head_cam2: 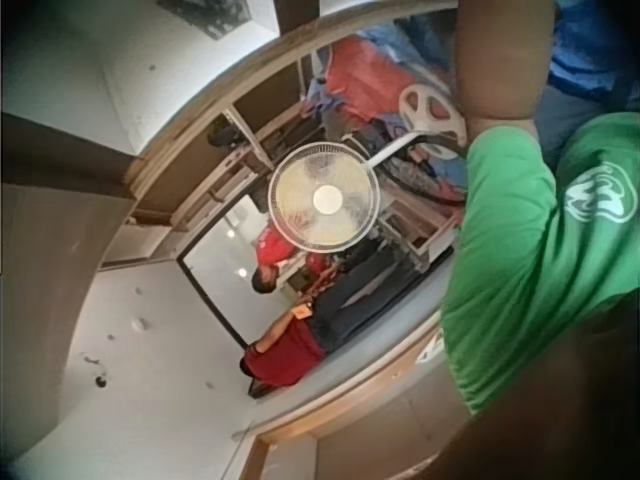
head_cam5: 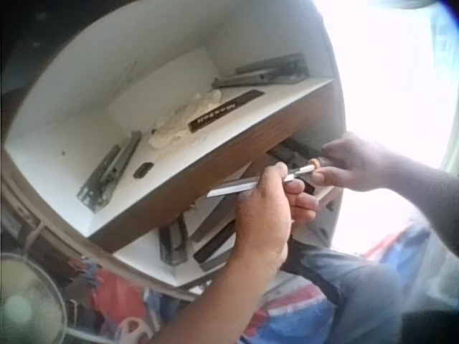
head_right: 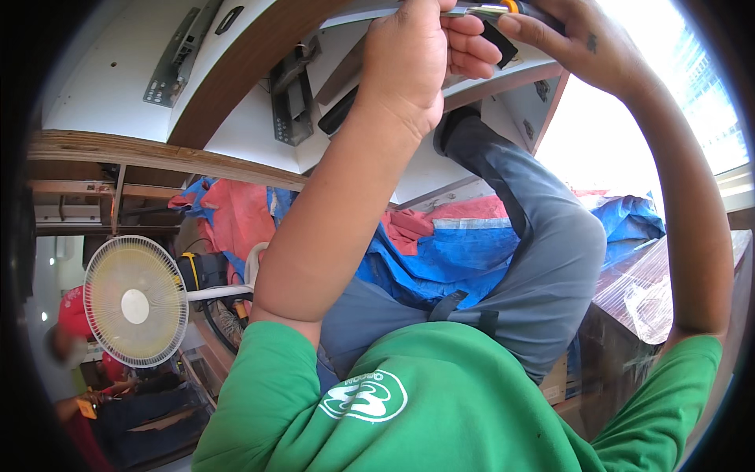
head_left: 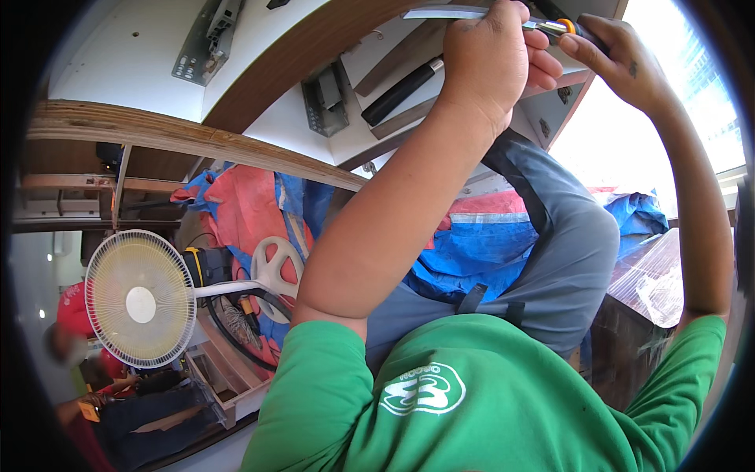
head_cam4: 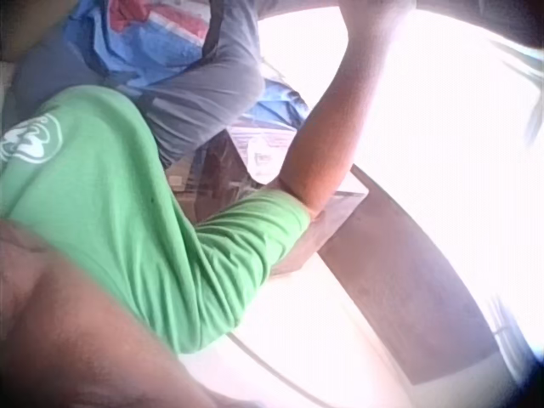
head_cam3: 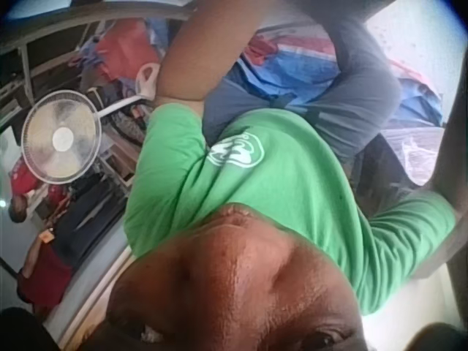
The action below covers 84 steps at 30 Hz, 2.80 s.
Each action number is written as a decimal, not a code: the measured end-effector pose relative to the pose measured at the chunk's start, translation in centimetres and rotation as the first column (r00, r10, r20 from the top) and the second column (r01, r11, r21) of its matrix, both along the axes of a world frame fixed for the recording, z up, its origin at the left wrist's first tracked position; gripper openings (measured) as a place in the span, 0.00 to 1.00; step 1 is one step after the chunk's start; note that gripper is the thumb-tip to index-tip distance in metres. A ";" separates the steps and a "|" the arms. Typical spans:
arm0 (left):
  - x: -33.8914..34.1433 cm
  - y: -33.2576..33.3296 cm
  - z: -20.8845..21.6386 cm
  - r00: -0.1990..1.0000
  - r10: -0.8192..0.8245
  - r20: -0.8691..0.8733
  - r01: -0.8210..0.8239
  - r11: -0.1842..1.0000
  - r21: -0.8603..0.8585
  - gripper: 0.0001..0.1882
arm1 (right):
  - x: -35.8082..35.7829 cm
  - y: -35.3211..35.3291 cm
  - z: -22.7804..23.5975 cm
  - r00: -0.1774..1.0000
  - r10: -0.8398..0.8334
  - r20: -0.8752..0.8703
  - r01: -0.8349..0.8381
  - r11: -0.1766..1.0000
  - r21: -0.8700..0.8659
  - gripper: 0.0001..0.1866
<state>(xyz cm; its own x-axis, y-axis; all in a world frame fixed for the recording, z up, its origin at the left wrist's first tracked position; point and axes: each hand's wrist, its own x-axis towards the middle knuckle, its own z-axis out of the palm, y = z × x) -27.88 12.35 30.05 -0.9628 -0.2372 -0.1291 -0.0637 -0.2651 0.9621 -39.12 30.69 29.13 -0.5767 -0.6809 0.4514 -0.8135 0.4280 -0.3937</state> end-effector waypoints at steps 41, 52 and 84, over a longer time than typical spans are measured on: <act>2.0 -1.2 -0.7 0.980 0.149 -0.130 -0.167 0.976 -0.141 0.23 | 1.8 -2.9 -0.2 0.980 0.194 0.049 -0.195 0.981 0.018 0.22; 2.4 -1.4 -0.2 0.984 0.140 -0.110 -0.155 0.977 -0.146 0.21 | 1.9 -3.6 -0.4 0.965 0.246 0.087 -0.242 0.969 -0.058 0.22; 5.0 -4.8 -0.1 0.969 0.239 -0.067 -0.243 0.967 -0.075 0.21 | 4.4 -7.2 0.5 0.993 0.114 -0.013 -0.113 0.993 0.024 0.21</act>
